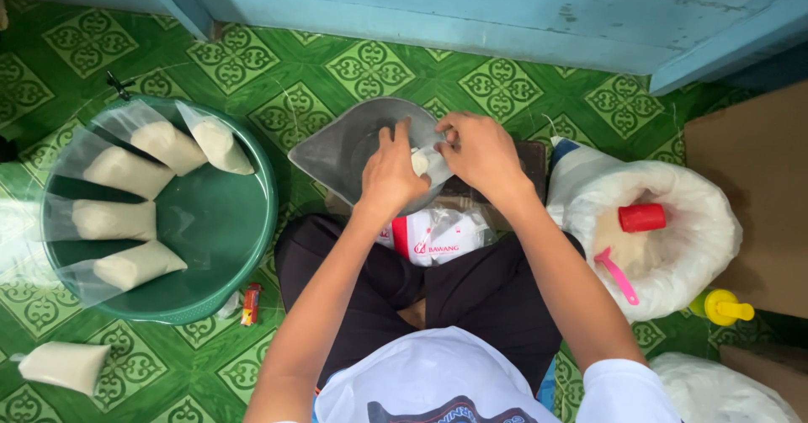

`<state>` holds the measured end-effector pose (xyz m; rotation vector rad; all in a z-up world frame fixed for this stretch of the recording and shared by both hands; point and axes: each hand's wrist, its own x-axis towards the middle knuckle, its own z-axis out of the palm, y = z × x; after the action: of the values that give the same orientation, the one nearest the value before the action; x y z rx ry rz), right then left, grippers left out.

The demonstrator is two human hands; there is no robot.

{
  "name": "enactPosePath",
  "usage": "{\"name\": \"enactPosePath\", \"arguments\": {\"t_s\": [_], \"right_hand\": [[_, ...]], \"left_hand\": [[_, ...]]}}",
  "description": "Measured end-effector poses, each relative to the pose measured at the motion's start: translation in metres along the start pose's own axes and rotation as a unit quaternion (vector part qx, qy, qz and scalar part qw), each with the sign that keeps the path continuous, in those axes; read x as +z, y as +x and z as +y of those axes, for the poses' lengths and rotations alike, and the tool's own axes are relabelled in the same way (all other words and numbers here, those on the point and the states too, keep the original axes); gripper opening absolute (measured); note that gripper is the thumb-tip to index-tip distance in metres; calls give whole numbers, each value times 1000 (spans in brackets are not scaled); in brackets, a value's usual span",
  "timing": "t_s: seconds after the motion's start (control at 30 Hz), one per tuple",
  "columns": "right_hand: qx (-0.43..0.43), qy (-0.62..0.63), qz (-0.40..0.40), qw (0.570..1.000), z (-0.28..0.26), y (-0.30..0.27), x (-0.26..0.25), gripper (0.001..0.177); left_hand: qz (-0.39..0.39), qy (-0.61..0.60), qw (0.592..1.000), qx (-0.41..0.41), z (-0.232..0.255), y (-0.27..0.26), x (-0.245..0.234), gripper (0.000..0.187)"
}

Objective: A person is manually packaging white powder from a large sack into small plastic bags using a scoop and a funnel.

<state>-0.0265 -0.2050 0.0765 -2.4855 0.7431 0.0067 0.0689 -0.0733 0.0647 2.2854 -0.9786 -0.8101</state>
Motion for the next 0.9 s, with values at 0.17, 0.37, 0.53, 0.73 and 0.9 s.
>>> {"name": "enactPosePath", "arguments": {"t_s": [0.17,0.37,0.53,0.73,0.9], "right_hand": [[-79,4,50,996,-16,-33,-20,21],[-183,-35,58,981,7,-48,0,19],[-180,-15,76,981,11,-53,1,6],[-246,23,241,938,21,-47,7,35],[-184,23,105,977,16,-80,-14,52]], "left_hand": [[41,9,999,18,-11,18,9,78],[68,24,996,55,-16,34,16,70],[99,31,991,89,-14,35,14,63],[168,-37,966,194,2,4,-17,61],[289,-79,915,270,0,-27,-29,51]]}}
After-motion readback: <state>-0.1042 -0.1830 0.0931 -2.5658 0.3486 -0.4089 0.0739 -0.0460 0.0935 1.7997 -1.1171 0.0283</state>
